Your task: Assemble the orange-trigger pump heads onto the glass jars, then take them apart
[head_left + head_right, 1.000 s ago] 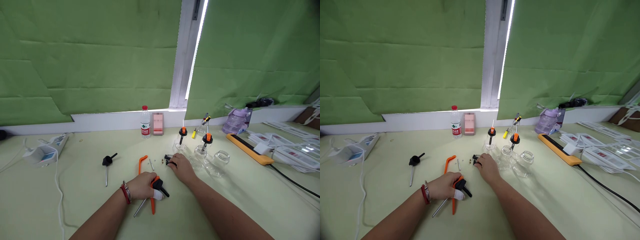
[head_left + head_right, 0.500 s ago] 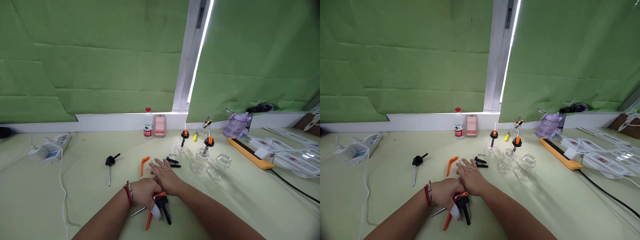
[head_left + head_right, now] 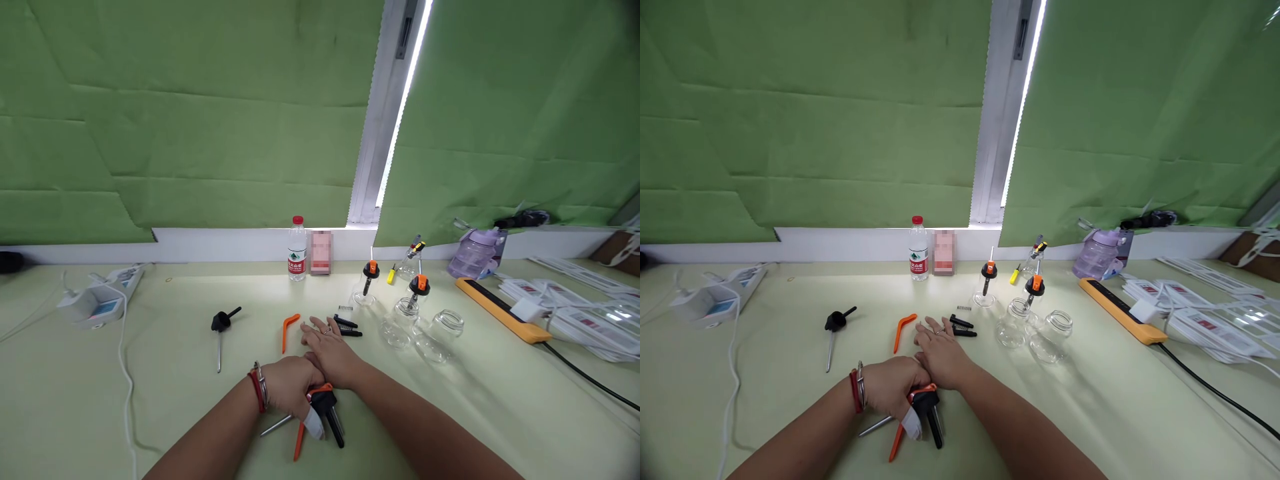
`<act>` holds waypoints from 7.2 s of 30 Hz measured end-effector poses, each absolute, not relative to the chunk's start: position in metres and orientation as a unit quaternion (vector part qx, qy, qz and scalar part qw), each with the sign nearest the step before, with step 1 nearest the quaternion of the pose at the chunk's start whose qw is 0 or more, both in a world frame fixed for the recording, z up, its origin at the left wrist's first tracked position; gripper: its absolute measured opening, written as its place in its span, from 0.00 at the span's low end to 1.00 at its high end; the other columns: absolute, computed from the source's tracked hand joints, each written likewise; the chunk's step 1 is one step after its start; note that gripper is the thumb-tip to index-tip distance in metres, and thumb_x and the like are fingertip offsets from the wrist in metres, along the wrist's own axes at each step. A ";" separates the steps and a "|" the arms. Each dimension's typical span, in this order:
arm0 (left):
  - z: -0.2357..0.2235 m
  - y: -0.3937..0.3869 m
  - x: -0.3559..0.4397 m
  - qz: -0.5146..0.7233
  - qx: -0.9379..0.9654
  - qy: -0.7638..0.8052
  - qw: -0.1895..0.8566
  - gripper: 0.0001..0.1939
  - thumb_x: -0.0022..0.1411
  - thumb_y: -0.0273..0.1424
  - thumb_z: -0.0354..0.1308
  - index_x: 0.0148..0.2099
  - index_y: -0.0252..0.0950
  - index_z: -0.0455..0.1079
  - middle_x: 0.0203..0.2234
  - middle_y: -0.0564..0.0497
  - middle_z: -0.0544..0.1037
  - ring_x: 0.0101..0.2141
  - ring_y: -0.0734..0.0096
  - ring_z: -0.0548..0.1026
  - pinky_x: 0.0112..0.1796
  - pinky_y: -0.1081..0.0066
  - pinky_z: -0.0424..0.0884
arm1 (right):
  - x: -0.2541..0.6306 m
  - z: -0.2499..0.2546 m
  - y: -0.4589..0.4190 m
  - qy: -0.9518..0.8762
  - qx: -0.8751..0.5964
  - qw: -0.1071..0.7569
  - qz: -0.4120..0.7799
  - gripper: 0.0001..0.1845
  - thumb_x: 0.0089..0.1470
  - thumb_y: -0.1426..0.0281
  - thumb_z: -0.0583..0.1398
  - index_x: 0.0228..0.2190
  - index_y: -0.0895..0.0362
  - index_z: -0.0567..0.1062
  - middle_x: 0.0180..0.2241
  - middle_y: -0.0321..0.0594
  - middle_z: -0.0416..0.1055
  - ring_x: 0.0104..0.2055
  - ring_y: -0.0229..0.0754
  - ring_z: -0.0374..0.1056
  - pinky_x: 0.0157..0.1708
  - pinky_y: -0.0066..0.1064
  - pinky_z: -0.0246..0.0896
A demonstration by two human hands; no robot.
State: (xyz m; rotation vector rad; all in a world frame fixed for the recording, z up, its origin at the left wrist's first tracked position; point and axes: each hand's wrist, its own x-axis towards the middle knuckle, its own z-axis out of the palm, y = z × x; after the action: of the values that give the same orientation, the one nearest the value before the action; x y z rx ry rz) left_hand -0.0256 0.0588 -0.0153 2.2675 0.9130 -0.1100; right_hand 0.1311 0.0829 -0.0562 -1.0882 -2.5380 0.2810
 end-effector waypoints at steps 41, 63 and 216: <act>-0.004 0.055 -0.023 -0.059 0.837 0.387 0.382 0.24 0.32 0.50 0.66 0.27 0.37 0.71 0.23 0.56 0.76 0.24 0.71 0.69 0.21 0.77 0.59 | 0.196 -0.051 0.120 -0.805 -0.535 0.221 0.126 0.20 0.60 0.65 0.45 0.51 0.58 0.63 0.47 0.47 0.68 0.52 0.46 0.61 0.53 0.41 0.47; -0.004 0.056 -0.024 -0.063 0.834 0.391 0.383 0.24 0.31 0.50 0.66 0.26 0.37 0.68 0.20 0.57 0.72 0.23 0.72 0.67 0.20 0.77 0.57 | 0.205 -0.054 0.117 -0.846 -0.448 0.233 0.171 0.20 0.53 0.76 0.50 0.47 0.55 0.69 0.54 0.42 0.63 0.58 0.43 0.55 0.56 0.40 0.49; -0.017 0.053 -0.008 0.284 0.684 0.371 0.560 0.13 0.49 0.32 0.59 0.39 0.36 0.68 0.29 0.53 0.74 0.30 0.71 0.71 0.35 0.69 0.67 | 0.163 -0.031 0.071 -0.628 -0.352 0.296 0.627 0.23 0.50 0.55 0.58 0.44 0.55 0.65 0.26 0.35 0.68 0.19 0.34 0.63 0.17 0.25 0.55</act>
State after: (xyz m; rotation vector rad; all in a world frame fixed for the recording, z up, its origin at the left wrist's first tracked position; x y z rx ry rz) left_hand -0.0083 0.0530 -0.0174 1.6133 0.8750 0.6693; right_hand 0.1628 0.0713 -0.0310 -0.9369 -1.6704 1.6686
